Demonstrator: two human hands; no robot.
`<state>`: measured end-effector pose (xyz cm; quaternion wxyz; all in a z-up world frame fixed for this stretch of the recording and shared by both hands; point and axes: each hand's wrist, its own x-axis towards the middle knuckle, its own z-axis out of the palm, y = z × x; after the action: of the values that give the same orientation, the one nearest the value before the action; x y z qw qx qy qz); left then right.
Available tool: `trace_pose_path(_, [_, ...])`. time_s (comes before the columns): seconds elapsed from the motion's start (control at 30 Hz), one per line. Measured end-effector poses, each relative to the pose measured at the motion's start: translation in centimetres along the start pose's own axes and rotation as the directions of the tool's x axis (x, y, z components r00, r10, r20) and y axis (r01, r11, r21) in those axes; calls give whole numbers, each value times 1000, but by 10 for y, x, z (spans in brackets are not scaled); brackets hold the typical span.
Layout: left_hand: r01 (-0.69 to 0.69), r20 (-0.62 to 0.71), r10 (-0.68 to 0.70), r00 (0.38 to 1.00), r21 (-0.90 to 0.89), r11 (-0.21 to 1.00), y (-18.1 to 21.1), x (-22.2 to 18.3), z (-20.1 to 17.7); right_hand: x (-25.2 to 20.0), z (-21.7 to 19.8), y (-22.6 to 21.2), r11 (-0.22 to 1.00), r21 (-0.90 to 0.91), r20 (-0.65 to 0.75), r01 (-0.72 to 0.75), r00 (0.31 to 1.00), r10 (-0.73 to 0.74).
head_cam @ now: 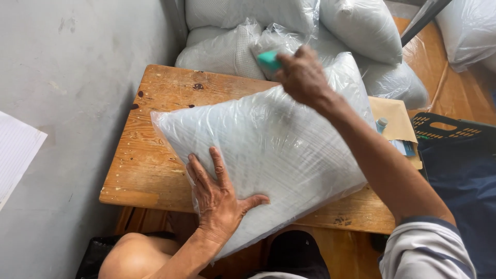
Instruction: The person uses a brush to scrub the surface of a plastic-wrapped pillow, moving the brush across the top and sides of the bag.
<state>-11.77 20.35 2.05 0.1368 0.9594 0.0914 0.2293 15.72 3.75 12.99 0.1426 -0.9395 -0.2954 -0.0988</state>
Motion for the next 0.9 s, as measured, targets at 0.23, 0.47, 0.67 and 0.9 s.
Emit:
trace_pose_path(0.23, [-39,-62,46,997,113,993,6,-4,-1,29,0,54,739,-450,213,-501,743,634])
trace_pose_path(0.47, [10,-23,-7,1000,105,994,7,-2,4,2,-10,-115,895,445,528,-24,814,-241])
trace_pose_path(0.67, [-7,-3,8,1000,70,998,0,-1,2,15,-10,13,952,92,282,-291,925,256])
trace_pose_path(0.9, [6,1,-6,1000,4,1000,1,2,12,-25,-3,42,905,-159,237,-394,875,423])
